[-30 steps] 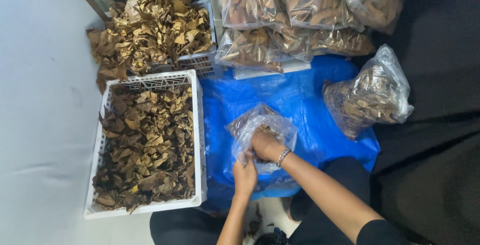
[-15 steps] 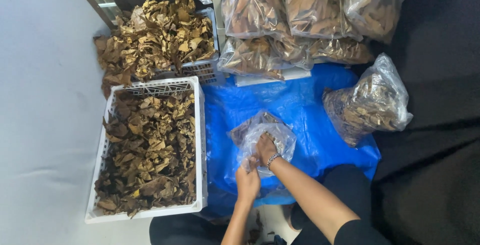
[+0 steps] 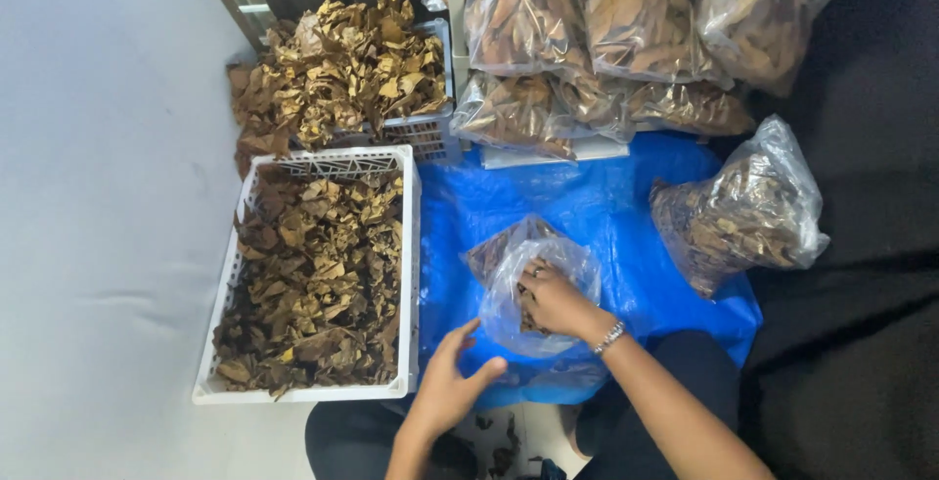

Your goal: Picking up dried leaves from a plastic crate and placing them into a plastic bag for packaging.

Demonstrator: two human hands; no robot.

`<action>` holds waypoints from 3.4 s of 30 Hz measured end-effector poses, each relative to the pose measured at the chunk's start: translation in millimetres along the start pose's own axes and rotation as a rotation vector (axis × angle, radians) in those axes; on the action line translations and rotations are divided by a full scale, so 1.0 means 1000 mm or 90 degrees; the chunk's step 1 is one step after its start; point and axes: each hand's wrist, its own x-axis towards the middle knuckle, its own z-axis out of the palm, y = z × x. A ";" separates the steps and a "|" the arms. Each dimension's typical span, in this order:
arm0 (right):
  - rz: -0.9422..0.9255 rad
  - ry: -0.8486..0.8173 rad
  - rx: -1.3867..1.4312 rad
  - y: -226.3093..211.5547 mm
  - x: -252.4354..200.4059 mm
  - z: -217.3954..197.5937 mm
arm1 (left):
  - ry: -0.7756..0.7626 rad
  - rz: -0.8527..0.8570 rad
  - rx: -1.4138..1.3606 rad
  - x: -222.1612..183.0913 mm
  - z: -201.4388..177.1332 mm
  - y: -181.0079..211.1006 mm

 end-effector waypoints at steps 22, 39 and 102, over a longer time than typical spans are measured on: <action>-0.096 0.138 0.343 -0.213 0.020 -0.020 | 0.534 0.099 0.433 0.008 -0.100 -0.062; -0.026 -0.279 -0.190 -0.187 0.187 0.123 | 0.587 0.091 0.414 0.012 -0.094 -0.083; 0.296 0.169 1.135 -0.041 -0.053 -0.106 | 0.641 0.229 0.359 0.008 -0.096 -0.098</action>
